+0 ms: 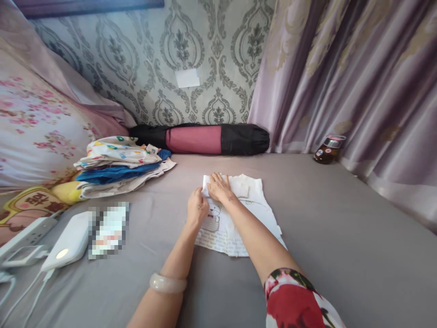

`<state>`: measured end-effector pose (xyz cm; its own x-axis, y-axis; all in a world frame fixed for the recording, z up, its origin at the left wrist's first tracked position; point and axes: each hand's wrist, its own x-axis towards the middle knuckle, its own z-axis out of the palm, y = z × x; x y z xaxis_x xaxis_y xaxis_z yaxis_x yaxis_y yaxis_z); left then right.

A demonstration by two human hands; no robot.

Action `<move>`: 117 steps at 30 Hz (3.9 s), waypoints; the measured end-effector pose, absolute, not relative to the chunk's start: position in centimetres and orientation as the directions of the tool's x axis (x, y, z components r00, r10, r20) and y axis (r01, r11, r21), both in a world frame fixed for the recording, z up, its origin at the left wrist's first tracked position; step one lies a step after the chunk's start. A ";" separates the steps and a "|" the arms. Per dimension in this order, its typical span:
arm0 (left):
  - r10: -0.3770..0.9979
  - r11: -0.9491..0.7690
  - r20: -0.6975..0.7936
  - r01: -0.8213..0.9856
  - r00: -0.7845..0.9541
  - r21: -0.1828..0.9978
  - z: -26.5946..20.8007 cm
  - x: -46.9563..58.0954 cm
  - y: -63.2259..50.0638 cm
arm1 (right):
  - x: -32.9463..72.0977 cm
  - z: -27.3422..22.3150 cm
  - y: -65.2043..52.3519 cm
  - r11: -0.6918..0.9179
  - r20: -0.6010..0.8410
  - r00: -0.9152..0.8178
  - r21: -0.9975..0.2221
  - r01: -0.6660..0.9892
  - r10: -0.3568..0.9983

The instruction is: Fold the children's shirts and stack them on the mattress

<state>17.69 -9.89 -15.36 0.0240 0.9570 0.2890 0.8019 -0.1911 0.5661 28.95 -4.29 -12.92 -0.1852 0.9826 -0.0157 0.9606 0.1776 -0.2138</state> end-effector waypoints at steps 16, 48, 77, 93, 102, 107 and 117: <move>0.949 -0.145 0.300 0.707 -0.099 0.693 -14.9 17.3 -9.7 | 26.0 -14.3 -3.4 0.231 -0.028 -0.244 -0.239 0.943 0.969; 0.916 -0.387 0.182 0.908 0.358 0.163 -15.8 18.9 -12.2 | 34.4 -15.4 -10.0 0.082 0.212 -0.026 -0.260 0.962 0.977; 0.874 -0.408 0.318 0.910 0.367 0.073 -16.7 8.6 -16.9 | 45.4 -14.2 -28.5 0.159 0.219 -0.085 -0.348 0.924 0.972; 0.991 0.111 -0.135 0.602 -0.006 0.791 -12.9 9.1 -17.5 | 44.2 -13.2 -26.8 -0.240 -0.034 0.330 -0.757 0.608 0.943; 0.964 0.119 -0.213 0.454 0.161 0.883 -11.9 9.3 -17.4 | 44.1 -12.4 -26.9 -0.202 -0.119 0.194 -0.846 0.494 0.974; 0.951 0.044 -0.157 0.386 0.267 0.921 -12.0 8.5 -17.5 | 44.6 -11.6 -27.5 -0.112 -0.108 0.039 -0.843 0.526 0.993; 0.853 -0.235 -0.040 0.450 0.521 0.862 -11.6 6.0 -17.3 | 46.6 -11.9 -27.2 0.127 0.008 -0.165 -0.681 0.721 0.986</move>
<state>6.02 -17.28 -11.60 0.5212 0.8525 -0.0400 0.4499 -0.2346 0.8617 46.57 -27.16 -11.92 -0.1654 0.9862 0.0081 0.7212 0.1266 -0.6811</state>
